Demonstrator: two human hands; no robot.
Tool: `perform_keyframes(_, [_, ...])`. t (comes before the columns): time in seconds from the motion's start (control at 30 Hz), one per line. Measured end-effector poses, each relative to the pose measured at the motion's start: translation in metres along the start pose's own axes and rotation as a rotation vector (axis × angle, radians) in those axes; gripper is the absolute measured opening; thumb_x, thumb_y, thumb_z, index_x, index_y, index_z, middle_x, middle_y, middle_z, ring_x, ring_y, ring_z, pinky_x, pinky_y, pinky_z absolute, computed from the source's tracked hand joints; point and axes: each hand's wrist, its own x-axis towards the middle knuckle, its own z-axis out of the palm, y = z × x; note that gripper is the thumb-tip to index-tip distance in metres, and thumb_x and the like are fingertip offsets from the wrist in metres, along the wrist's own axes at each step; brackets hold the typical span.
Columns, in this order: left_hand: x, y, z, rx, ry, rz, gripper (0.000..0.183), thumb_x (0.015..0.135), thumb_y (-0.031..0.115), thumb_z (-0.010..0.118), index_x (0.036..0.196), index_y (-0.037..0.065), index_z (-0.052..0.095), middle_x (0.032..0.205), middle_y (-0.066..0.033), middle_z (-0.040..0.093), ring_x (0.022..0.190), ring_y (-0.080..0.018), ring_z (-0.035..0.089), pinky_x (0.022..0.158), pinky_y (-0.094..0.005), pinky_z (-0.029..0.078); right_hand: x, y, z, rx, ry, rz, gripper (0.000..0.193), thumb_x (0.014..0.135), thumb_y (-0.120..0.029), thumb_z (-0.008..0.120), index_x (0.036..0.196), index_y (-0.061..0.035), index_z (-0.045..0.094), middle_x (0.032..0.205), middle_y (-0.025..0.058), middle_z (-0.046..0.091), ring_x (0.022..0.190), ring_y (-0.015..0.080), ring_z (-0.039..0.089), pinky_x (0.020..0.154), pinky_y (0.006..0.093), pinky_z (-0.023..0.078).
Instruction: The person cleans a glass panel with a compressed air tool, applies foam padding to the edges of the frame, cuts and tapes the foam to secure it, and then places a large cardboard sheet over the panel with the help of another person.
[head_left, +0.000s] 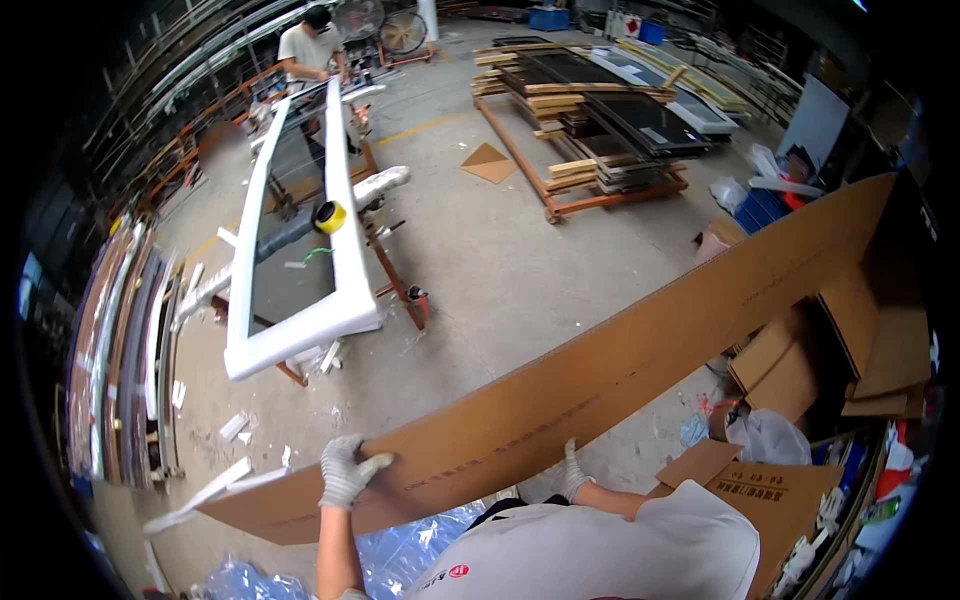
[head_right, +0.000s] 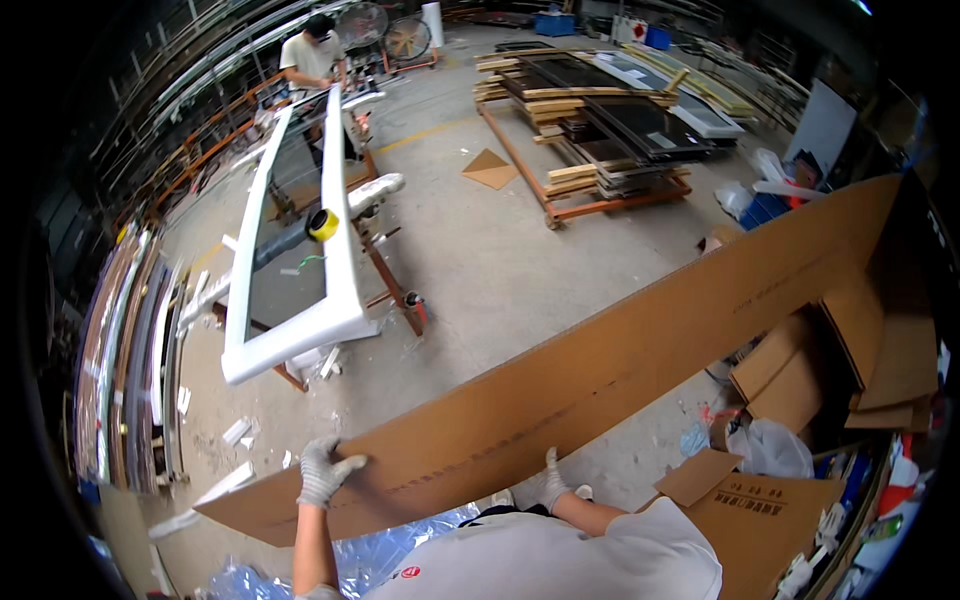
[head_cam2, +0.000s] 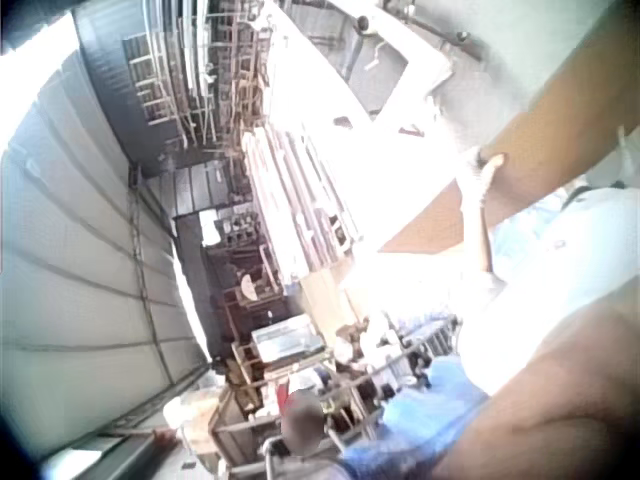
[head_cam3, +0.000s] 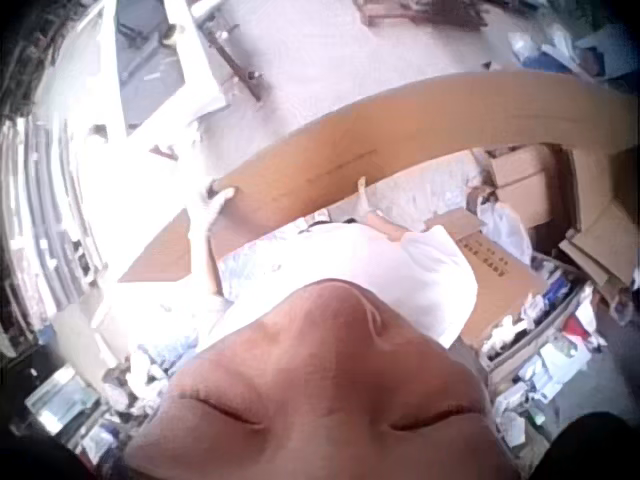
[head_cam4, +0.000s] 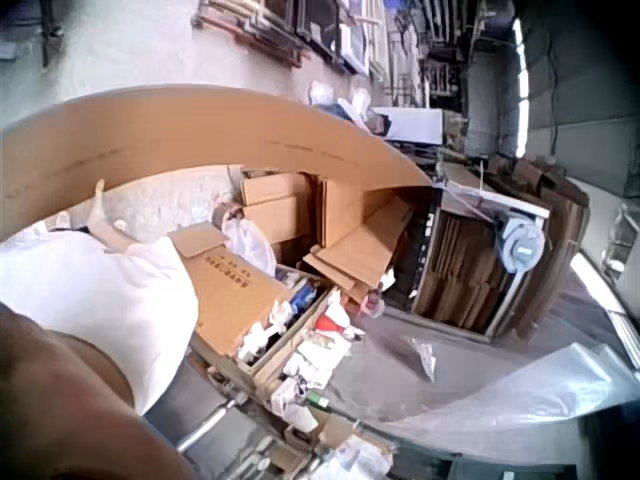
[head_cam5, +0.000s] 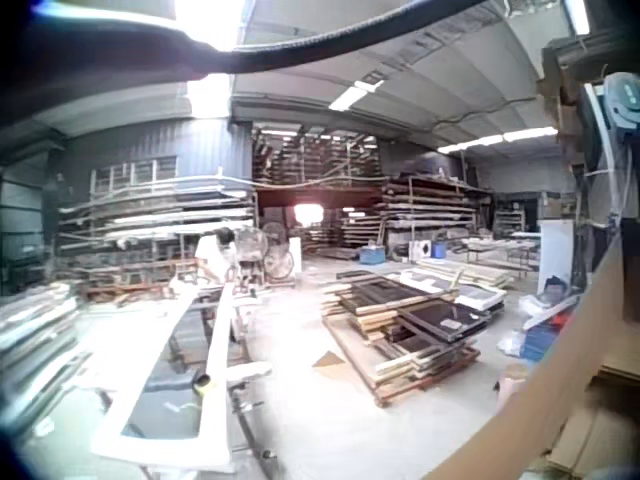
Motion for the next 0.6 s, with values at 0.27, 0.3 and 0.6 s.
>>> perform_keyframes(0.27, [0.128,0.145,-0.015,0.118,0.114,0.329,0.053,0.068,0.049,0.071,0.094,0.003,0.064,0.085,-0.0159,0.065,0.081,-0.0315,0.062,0.075,-0.0394,0.049,0.060,0.037,0.036,-0.308,-0.201,0.438,0.097,0.071,-0.061,0.065,0.144,-0.0170,0.019,0.150,0.0045,0.018,0.137,0.0299,0.015,0.112,0.0435,0.016])
perform_keyframes(0.3, [0.134,0.161,-0.012,0.151,0.129,0.351,0.050,0.070,0.048,0.070,0.091,0.003,0.063,0.083,-0.0157,0.064,0.079,-0.0311,0.062,0.073,-0.0390,0.049,0.066,0.047,0.040,-0.336,-0.086,0.452,0.105,0.066,-0.057,0.073,0.144,-0.0141,0.017,0.150,0.0056,0.017,0.137,0.0310,0.015,0.112,0.0454,0.016])
perform_keyframes(0.6, [0.214,0.162,-0.036,-0.286,0.384,0.293,0.044,0.071,0.035,0.078,0.090,-0.002,0.064,0.065,0.0015,0.053,0.060,-0.0090,0.045,0.055,-0.0249,0.040,0.084,-0.018,0.147,-0.708,-0.077,0.064,0.061,0.082,-0.045,0.063,0.124,-0.0049,0.044,0.117,0.0078,0.051,0.101,0.0190,0.050,0.089,0.0347,0.041])
